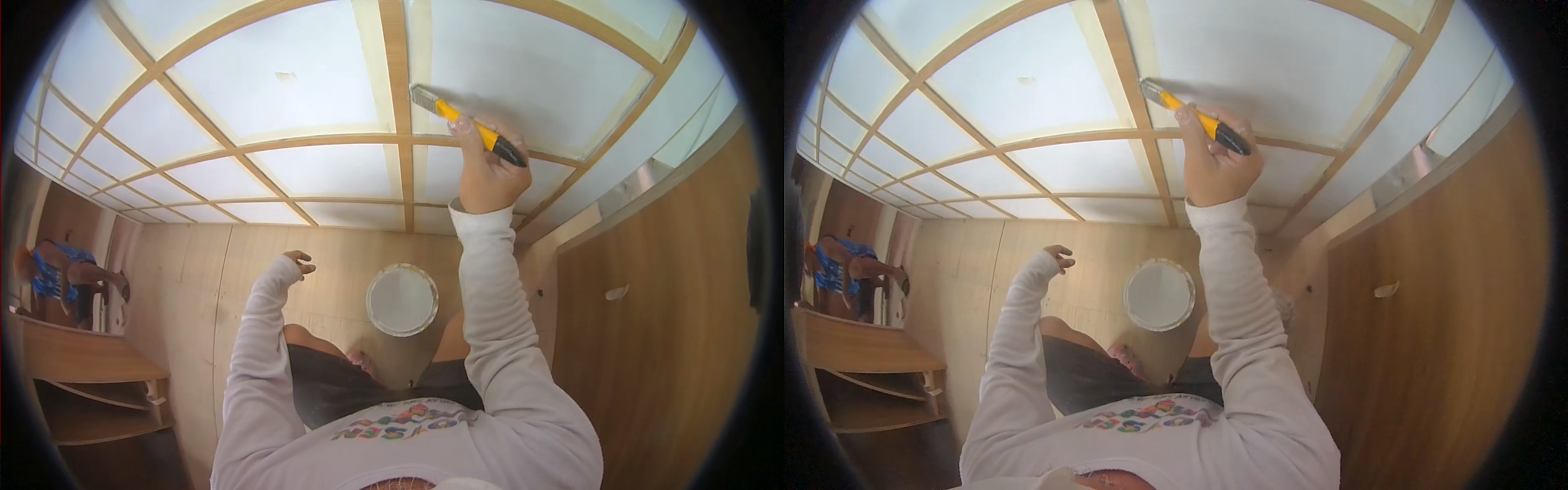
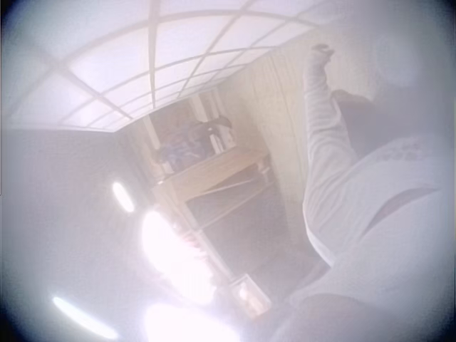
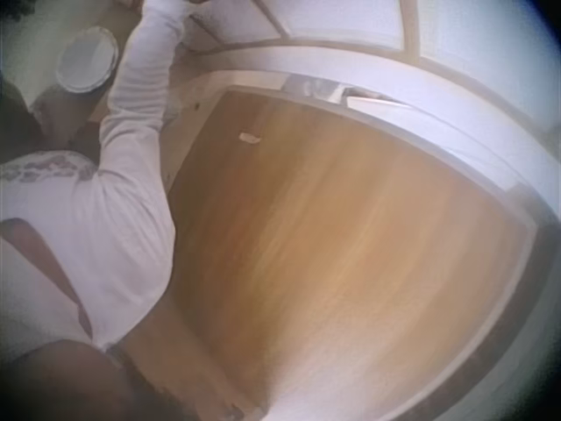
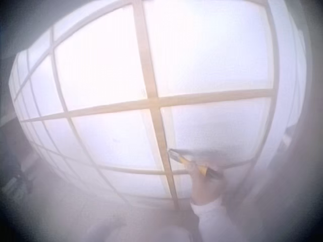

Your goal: Painting and cleaning the joints of a wooden grid structure with a brush and cloth.

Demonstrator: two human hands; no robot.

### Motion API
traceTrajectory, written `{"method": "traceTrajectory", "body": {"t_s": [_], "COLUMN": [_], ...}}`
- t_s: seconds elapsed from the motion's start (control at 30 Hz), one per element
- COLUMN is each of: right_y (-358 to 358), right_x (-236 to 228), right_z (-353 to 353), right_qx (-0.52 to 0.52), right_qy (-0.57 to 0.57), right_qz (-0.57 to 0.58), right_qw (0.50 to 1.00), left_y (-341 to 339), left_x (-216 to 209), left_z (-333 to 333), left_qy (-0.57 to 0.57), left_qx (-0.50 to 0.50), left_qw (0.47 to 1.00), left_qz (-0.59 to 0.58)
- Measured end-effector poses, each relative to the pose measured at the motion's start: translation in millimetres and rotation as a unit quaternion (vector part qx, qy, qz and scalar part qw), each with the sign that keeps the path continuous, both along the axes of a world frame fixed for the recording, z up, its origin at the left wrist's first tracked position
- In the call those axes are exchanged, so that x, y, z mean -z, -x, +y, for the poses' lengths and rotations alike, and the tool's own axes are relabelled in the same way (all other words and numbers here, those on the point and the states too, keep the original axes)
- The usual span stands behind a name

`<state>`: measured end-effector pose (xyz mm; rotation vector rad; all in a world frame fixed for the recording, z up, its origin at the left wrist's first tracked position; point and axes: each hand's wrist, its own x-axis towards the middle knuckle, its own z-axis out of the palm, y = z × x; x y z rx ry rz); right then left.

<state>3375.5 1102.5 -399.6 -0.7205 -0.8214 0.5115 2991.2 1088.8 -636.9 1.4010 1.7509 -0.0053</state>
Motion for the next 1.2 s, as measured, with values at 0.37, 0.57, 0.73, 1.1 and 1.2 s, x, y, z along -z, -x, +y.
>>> {"method": "traceTrajectory", "body": {"t_s": [0.37, 0.57, 0.73, 1.1, 1.2], "right_y": [-4, -9, -11, -12, -9], "right_x": [45, 24, 16, 12, 12], "right_z": [-1, 1, 0, -1, -2], "right_qx": [-0.017, -0.012, -0.039, -0.048, -0.049], "right_qy": [0.012, 0.052, 0.037, 0.046, 0.050], "right_qz": [-0.027, -0.075, -0.020, -0.028, -0.037], "right_qw": [0.999, 0.996, 0.998, 0.997, 0.997], "left_y": [0, 0, 1, 2, 2], "left_x": [3, 3, 0, 3, 3], "left_z": [2, 1, -1, 3, 3], "left_qy": [-0.006, -0.007, -0.002, 0.012, 0.008], "left_qx": [0.006, 0.006, 0.005, 0.007, 0.007], "left_qw": [1.000, 1.000, 1.000, 1.000, 1.000], "left_qz": [-0.017, -0.019, -0.017, 0.005, 0.011]}}
